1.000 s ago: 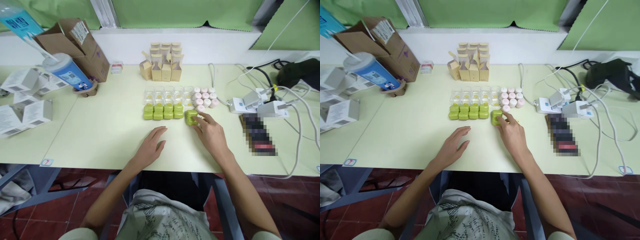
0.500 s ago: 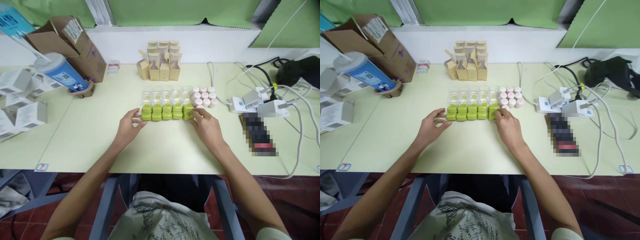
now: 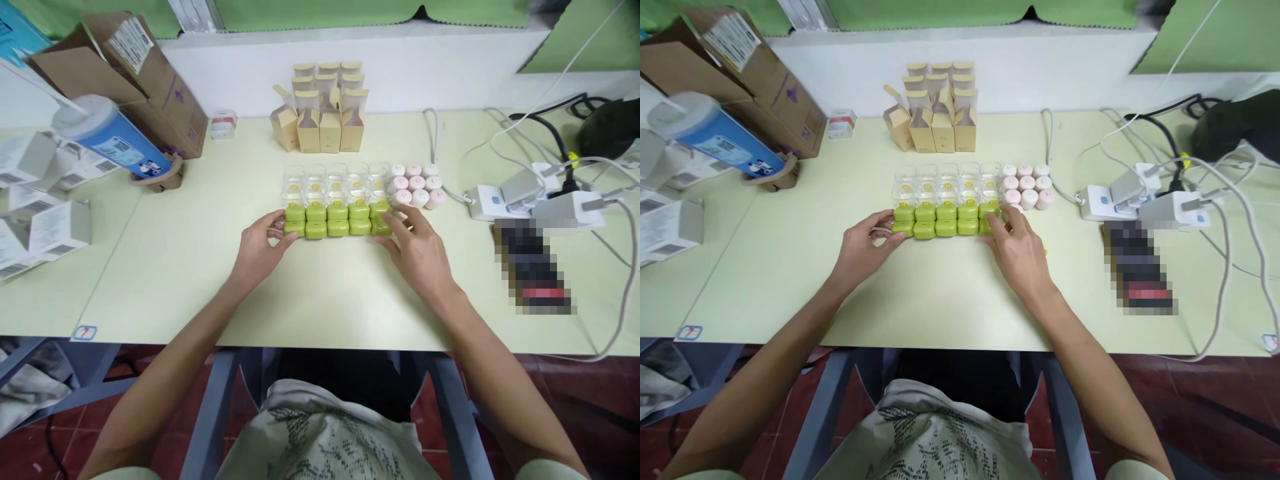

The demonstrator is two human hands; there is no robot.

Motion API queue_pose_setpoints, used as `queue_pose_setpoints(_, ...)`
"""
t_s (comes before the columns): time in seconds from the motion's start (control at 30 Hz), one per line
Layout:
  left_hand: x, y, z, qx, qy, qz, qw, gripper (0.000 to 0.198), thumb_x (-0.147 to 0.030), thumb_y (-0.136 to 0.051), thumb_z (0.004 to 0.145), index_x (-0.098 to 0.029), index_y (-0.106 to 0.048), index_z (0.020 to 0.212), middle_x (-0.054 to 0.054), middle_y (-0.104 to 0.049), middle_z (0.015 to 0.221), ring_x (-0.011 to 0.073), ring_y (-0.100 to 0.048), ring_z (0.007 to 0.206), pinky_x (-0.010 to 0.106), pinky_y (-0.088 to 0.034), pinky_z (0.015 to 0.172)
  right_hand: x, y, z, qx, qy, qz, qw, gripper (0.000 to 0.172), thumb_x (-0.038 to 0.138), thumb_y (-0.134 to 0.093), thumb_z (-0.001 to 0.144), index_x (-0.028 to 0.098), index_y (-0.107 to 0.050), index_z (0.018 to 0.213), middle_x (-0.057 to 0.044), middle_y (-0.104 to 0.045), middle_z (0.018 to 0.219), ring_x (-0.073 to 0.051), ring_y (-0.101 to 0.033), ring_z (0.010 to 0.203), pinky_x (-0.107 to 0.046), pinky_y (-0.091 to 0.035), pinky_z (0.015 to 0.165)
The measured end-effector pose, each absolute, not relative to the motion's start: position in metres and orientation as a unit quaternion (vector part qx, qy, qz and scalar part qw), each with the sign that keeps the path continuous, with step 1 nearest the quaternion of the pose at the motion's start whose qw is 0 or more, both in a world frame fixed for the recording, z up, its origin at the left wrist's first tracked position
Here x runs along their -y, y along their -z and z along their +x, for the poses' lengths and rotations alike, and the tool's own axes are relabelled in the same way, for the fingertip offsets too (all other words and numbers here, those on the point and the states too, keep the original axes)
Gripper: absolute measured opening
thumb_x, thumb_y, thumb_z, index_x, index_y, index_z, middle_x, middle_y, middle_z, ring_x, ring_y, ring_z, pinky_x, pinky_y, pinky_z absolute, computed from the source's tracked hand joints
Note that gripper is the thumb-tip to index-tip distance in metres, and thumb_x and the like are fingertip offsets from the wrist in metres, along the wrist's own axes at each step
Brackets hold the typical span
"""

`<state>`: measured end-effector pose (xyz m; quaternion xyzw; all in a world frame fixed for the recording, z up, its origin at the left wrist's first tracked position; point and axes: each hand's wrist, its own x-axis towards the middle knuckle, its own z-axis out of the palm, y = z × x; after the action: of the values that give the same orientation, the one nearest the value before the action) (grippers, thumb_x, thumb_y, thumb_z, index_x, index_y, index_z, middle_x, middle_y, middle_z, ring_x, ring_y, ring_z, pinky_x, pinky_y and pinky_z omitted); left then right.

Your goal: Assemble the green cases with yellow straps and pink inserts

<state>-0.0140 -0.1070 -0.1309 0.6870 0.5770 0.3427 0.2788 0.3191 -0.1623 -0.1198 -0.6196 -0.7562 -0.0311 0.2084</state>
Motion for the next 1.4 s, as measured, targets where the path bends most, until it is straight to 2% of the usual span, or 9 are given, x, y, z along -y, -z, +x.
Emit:
queue_pose_setpoints(0.2, 0.108, 0.137, -0.009, -0.583, -0.351, 0.682, 0.269, 0.085, -0.051, -0.091, 0.085, -0.017, -0.061, 0.157, 0.015, -0.077, 0.140, 0.0241, -0.078, 0.107, 0.045, -0.069, 0.103, 0.163, 0.117, 0.303, 0.820, 0.140, -0.522, 0.188, 0.036, 0.018, -0.046, 0.115, 0.021, -0.076, 0.095, -0.013, -0.081, 0.108, -0.024, -0.067, 0.089, -0.038, -0.051, 0.077)
queue_pose_setpoints(0.33, 0.108, 0.148, 0.001, -0.582, -0.365, 0.694, 0.214, 0.105, -0.054, -0.101, 0.076, -0.016, -0.052, 0.162, 0.017, -0.074, 0.140, 0.0287, -0.075, 0.115, 0.046, -0.068, 0.101, 0.164, 0.121, 0.294, 0.857, 0.128, -0.464, 0.186, 0.033, 0.014, -0.049, 0.114, 0.021, -0.078, 0.101, -0.011, -0.083, 0.108, -0.024, -0.067, 0.094, -0.039, -0.049, 0.080)
queue_pose_setpoints(0.6, 0.106, 0.154, 0.004, -0.586, -0.364, 0.697, 0.196, 0.096, -0.051, -0.098, 0.083, -0.019, -0.052, 0.161, 0.017, -0.073, 0.139, 0.0333, -0.074, 0.127, 0.049, -0.066, 0.105, 0.163, 0.128, 0.288, 0.867, 0.120, -0.434, 0.216, 0.031, 0.010, -0.050, 0.114, 0.019, -0.080, 0.114, -0.013, -0.084, 0.126, -0.025, -0.070, 0.104, -0.040, -0.054, 0.089)
queue_pose_setpoints(0.8, 0.114, 0.153, 0.000, -0.577, -0.374, 0.695, 0.212, 0.102, -0.056, -0.094, 0.085, -0.021, -0.044, 0.168, 0.020, -0.064, 0.152, 0.0334, -0.069, 0.133, 0.050, -0.067, 0.104, 0.185, 0.119, 0.302, 0.846, 0.131, -0.464, 0.227, 0.034, 0.024, -0.059, 0.117, 0.023, -0.071, 0.085, -0.006, -0.083, 0.093, -0.022, -0.068, 0.084, -0.037, -0.049, 0.073)
queue_pose_setpoints(0.87, 0.122, 0.152, -0.006, -0.564, -0.397, 0.689, 0.225, 0.095, -0.057, -0.088, 0.091, -0.025, -0.042, 0.168, 0.019, -0.059, 0.157, 0.0315, -0.067, 0.136, 0.048, -0.068, 0.103, 0.200, 0.114, 0.320, 0.789, 0.144, -0.547, 0.239, 0.032, 0.030, -0.063, 0.116, 0.023, -0.070, 0.085, -0.009, -0.082, 0.096, -0.024, -0.070, 0.087, -0.037, -0.049, 0.071)
queue_pose_setpoints(0.93, 0.131, 0.149, -0.012, -0.547, -0.425, 0.682, 0.236, 0.076, -0.054, -0.080, 0.099, -0.027, -0.048, 0.162, 0.017, -0.058, 0.155, 0.0289, -0.067, 0.135, 0.044, -0.068, 0.099, 0.212, 0.113, 0.338, 0.705, 0.156, -0.654, 0.225, 0.028, 0.044, -0.065, 0.114, 0.020, -0.076, 0.104, -0.015, -0.081, 0.113, -0.028, -0.072, 0.096, -0.038, -0.050, 0.068)
queue_pose_setpoints(1.07, 0.132, 0.142, -0.020, -0.551, -0.471, 0.664, 0.183, 0.038, -0.049, -0.069, 0.107, -0.027, -0.061, 0.137, 0.011, -0.063, 0.139, 0.0222, -0.071, 0.117, 0.037, -0.065, 0.087, 0.214, 0.120, 0.355, 0.646, 0.105, -0.745, 0.130, 0.069, 0.073, -0.066, 0.105, 0.018, -0.070, 0.147, -0.025, -0.067, 0.139, -0.041, -0.070, 0.112, -0.034, -0.041, 0.054)
queue_pose_setpoints(1.3, 0.110, 0.142, -0.023, -0.552, -0.475, 0.654, 0.204, 0.017, -0.040, -0.070, 0.107, -0.028, -0.070, 0.119, 0.007, -0.065, 0.123, 0.0211, -0.070, 0.113, 0.033, -0.061, 0.081, 0.198, 0.137, 0.351, 0.672, 0.098, -0.716, 0.163, 0.033, 0.046, -0.062, 0.113, 0.020, -0.077, 0.127, -0.020, -0.068, 0.128, -0.034, -0.065, 0.108, -0.034, -0.041, 0.058)
queue_pose_setpoints(1.4, 0.112, 0.142, -0.026, -0.561, -0.524, 0.588, 0.254, 0.007, -0.028, -0.075, 0.103, -0.026, -0.074, 0.110, 0.004, -0.065, 0.109, 0.0163, -0.065, 0.093, 0.028, -0.054, 0.071, 0.200, 0.137, 0.352, 0.680, 0.109, -0.705, 0.169, 0.029, 0.042, -0.071, 0.110, 0.019, -0.077, 0.126, -0.019, -0.069, 0.125, -0.032, -0.064, 0.104, -0.034, -0.044, 0.060)
